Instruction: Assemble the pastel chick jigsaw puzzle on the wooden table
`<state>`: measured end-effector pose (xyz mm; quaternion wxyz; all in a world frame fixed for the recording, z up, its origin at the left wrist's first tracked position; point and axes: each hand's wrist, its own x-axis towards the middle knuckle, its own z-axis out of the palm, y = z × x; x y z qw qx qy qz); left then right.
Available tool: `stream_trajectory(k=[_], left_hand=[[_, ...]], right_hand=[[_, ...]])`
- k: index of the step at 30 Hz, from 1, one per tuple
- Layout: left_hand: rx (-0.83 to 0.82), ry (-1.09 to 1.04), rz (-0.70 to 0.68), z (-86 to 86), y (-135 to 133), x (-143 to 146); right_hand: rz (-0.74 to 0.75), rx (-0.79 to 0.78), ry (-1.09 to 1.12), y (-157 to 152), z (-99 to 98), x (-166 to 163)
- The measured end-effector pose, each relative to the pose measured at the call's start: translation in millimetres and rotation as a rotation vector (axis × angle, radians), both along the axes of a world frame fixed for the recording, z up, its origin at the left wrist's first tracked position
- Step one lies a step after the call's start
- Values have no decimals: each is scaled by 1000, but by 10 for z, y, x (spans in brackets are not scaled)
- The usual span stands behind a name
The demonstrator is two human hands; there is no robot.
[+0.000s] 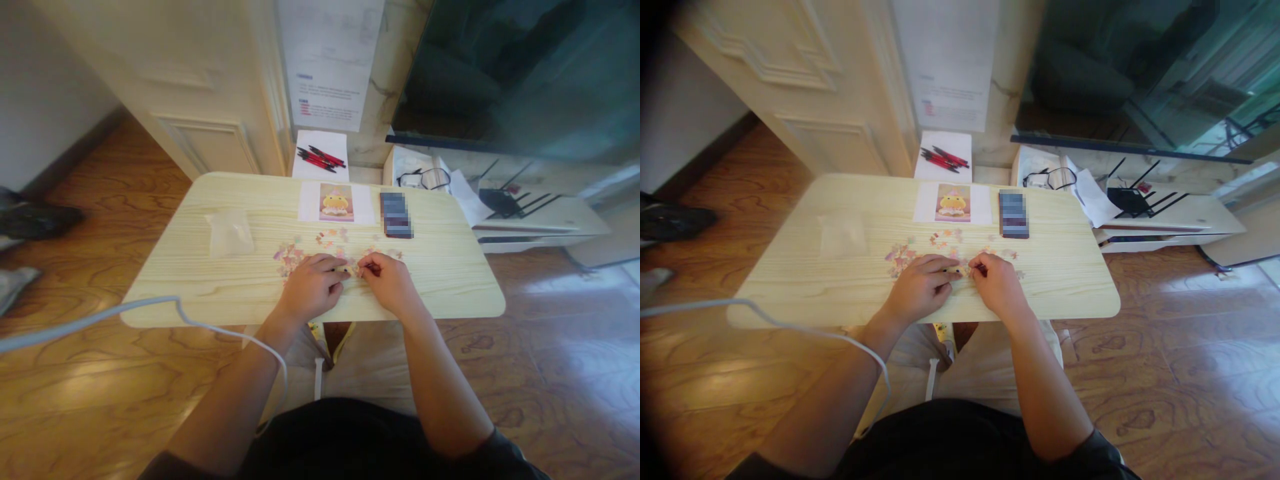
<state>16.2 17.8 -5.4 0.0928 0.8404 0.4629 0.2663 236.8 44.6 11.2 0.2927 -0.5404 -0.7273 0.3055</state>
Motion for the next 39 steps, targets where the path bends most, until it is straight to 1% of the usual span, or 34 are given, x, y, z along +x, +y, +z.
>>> stream_trajectory(k=[6,13,24,28,35,39], left_hand=[[14,-10,-5,-11,2,-4],[7,3,-10,-20,0,-4],[11,-3,-9,-14,8,-2],[13,-3,-3,-12,4,2],[26,3,-2,-17,4,-2],[28,0,-5,-22,3,-6]], right_hand=[[36,-28,-3,-22,11,34],[39,-31,27,-8,13,81],[33,-56,17,-8,62,88],[34,-36,42,-12,49,91],[25,-10,4,-18,-3,41],[17,30,-38,-17,12,-4]])
